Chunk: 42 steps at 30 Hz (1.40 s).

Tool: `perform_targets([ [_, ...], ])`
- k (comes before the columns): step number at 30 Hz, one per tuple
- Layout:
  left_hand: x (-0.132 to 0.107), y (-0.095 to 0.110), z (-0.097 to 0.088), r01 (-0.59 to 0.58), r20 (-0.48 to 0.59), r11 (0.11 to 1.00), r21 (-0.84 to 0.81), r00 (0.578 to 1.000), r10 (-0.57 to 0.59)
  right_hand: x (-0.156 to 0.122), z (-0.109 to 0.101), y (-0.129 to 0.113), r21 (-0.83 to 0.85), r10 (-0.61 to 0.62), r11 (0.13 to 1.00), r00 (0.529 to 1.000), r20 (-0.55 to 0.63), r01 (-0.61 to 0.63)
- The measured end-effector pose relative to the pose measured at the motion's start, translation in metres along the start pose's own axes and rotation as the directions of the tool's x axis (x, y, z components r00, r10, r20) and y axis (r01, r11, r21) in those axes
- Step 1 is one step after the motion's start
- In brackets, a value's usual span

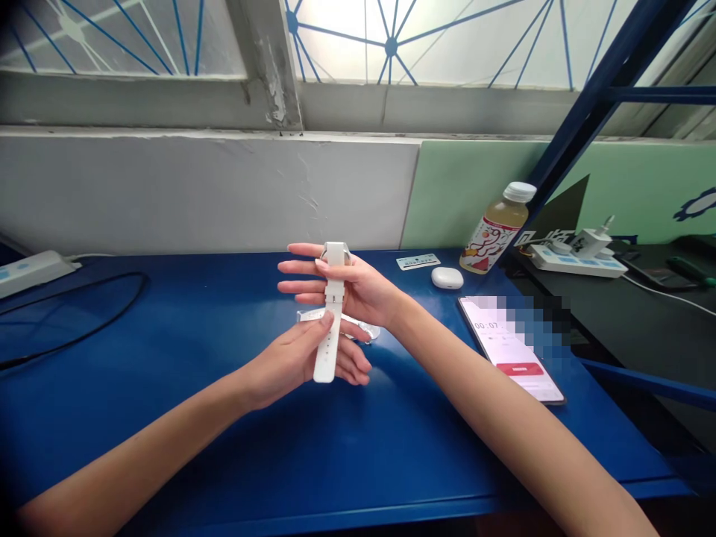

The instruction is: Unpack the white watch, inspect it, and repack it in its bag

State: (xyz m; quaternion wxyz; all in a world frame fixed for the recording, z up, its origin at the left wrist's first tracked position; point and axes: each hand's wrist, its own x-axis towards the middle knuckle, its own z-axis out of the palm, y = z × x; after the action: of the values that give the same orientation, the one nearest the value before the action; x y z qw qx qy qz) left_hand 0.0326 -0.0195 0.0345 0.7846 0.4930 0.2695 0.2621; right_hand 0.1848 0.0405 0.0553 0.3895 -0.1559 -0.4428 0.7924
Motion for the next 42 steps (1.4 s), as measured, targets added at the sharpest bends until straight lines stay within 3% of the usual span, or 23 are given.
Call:
perform_targets([
  [3, -0.004, 0.000, 0.000, -0.015, 0.174, 1.000, 0.013, 0.985, 0.013, 0.002, -0.006, -0.006, 0.046, -0.055, 0.997, 0.990, -0.133, 0.062],
  [5, -0.007, -0.001, 0.002, -0.050, 0.228, 0.996, 0.076, 0.973, 0.032, 0.004, -0.008, -0.012, 0.090, -0.090, 0.989, 0.966, -0.241, 0.114],
  [7, -0.009, -0.003, 0.004, -0.071, 0.186, 0.984, 0.162, 0.982, 0.040, 0.005, -0.006, -0.016, 0.123, -0.103, 0.981, 0.945, -0.310, 0.147],
  [10, -0.007, -0.005, 0.005, -0.124, -0.038, 0.978, 0.169, 0.991, 0.132, 0.005, -0.001, -0.017, 0.137, -0.111, 0.978, 0.943, -0.314, 0.160],
  [12, -0.003, -0.004, 0.003, -0.178, -0.174, 0.971, 0.160, 0.963, 0.206, 0.004, 0.003, -0.015, 0.103, -0.135, 0.980, 0.949, -0.286, 0.170],
  [14, 0.001, -0.002, 0.000, -0.236, -0.237, 0.961, 0.147, 0.934, 0.266, 0.002, 0.006, -0.012, 0.010, -0.172, 0.984, 0.952, -0.254, 0.180],
  [20, 0.003, 0.004, -0.003, -0.305, -0.250, 0.943, 0.135, 0.910, 0.330, 0.000, 0.008, -0.003, -0.397, -0.324, 0.892, 0.919, -0.226, 0.217],
  [25, 0.000, 0.004, -0.002, -0.261, -0.270, 0.942, 0.213, 0.911, 0.313, 0.000, 0.011, 0.006, -0.543, -0.375, 0.812, 0.905, -0.203, 0.214],
  [32, -0.002, 0.006, -0.002, -0.239, -0.232, 0.930, 0.280, 0.923, 0.307, 0.000, 0.017, 0.012, -0.584, -0.317, 0.804, 0.913, -0.257, 0.115],
  [39, 0.001, 0.000, -0.004, -0.204, -0.279, 0.970, 0.134, 0.931, 0.235, 0.001, 0.016, 0.009, -0.552, -0.385, 0.819, 0.863, -0.326, 0.156],
  [42, 0.001, -0.001, -0.004, -0.181, -0.223, 0.972, 0.147, 0.952, 0.211, 0.002, 0.016, 0.007, -0.419, -0.252, 0.901, 0.924, -0.289, 0.115],
])
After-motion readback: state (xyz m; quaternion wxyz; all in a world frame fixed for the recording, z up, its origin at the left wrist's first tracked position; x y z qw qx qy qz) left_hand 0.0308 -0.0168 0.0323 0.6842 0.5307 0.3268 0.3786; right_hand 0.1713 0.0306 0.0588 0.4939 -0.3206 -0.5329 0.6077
